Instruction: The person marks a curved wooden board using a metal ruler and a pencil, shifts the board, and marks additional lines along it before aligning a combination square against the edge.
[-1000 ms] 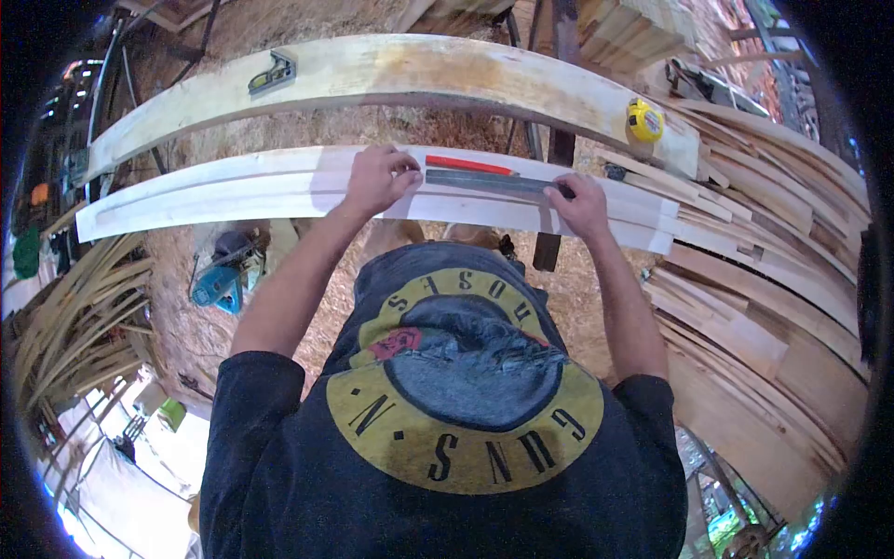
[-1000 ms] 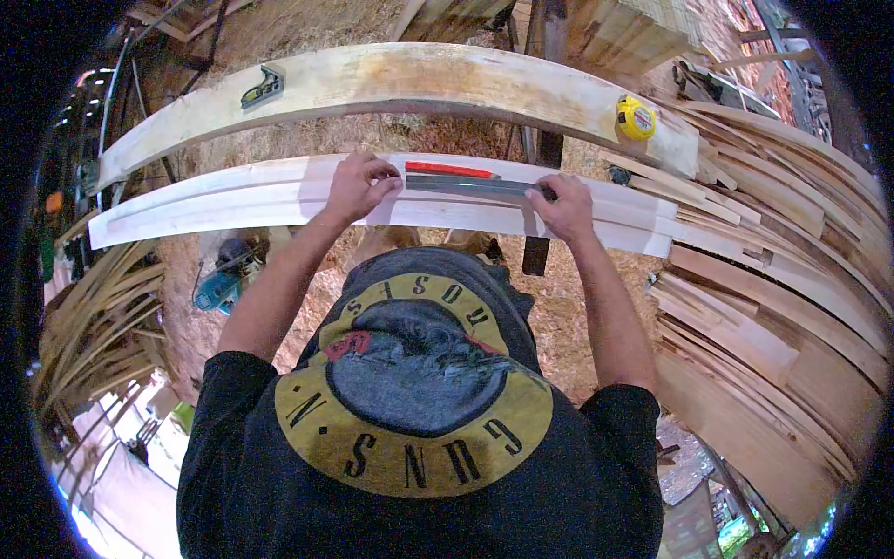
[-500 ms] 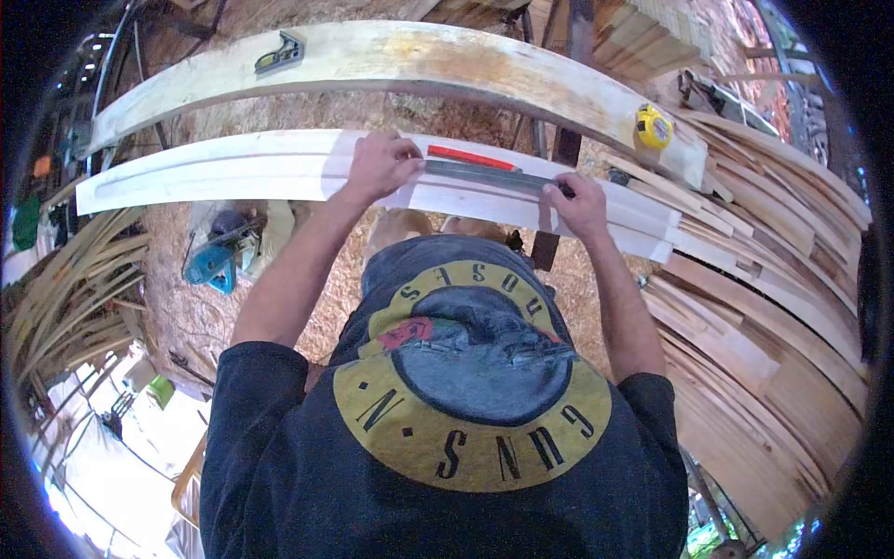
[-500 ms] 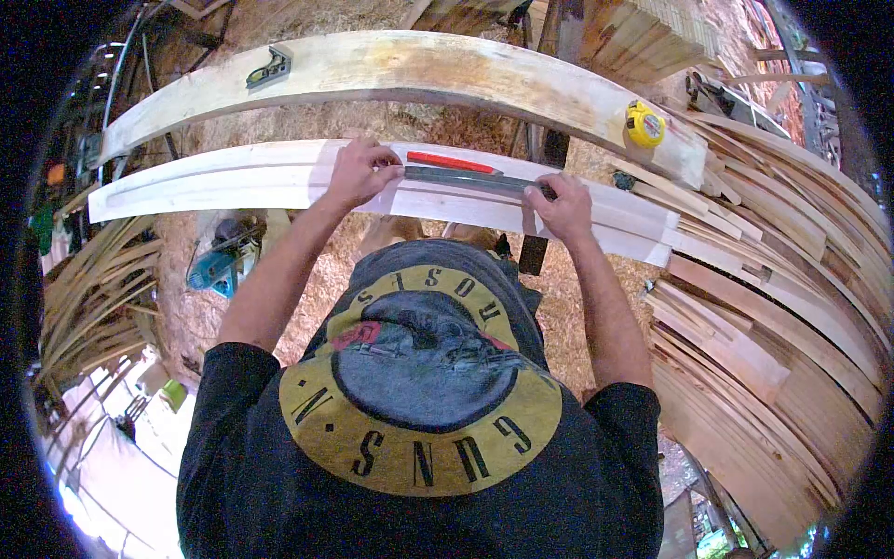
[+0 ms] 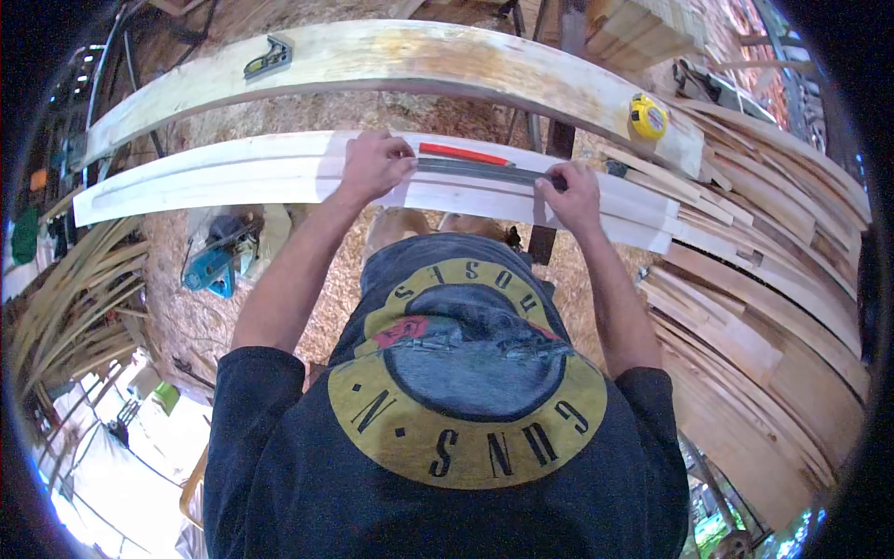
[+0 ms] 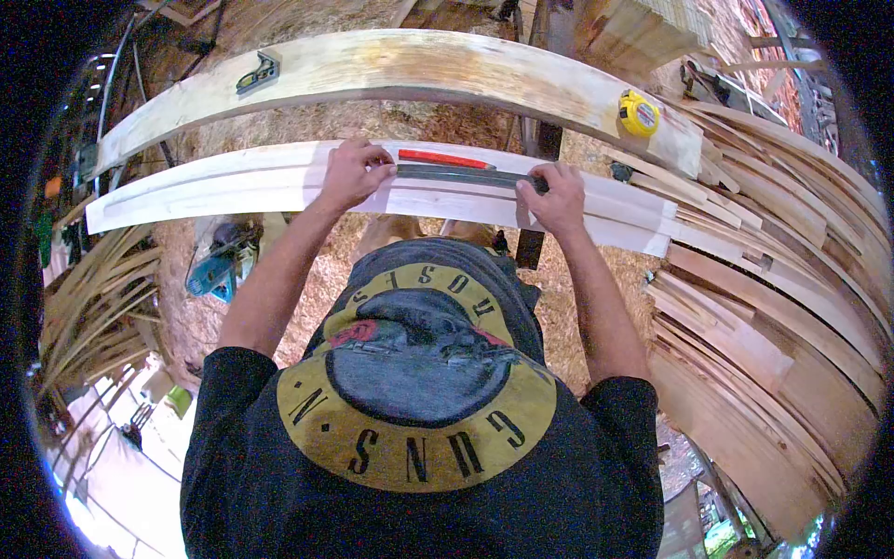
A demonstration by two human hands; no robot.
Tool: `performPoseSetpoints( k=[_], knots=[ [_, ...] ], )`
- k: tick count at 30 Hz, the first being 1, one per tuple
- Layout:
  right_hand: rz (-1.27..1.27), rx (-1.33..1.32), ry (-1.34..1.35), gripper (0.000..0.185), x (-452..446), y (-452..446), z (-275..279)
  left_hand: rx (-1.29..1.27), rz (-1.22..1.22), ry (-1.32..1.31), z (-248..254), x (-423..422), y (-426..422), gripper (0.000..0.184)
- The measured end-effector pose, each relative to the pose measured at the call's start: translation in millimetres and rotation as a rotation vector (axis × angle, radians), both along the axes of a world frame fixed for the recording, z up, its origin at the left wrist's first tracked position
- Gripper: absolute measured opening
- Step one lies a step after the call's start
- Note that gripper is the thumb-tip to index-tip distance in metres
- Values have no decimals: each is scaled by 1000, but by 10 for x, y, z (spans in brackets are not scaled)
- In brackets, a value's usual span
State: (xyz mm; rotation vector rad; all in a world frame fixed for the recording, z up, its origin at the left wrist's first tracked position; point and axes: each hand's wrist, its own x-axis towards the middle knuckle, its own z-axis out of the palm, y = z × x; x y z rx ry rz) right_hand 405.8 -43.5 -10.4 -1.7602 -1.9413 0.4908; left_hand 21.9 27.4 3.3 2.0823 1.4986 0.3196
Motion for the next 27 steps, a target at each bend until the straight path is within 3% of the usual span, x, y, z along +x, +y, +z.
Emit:
performPoseSetpoints(
  k=[14, 27],
  knots=[
    [-25, -28, 21, 28, 2, 2, -1, -81, 10, 23, 20, 15, 2, 18],
    [-22, -39, 11, 28, 21, 1, -49, 74, 1, -4, -88, 17, -103, 17]
  ],
)
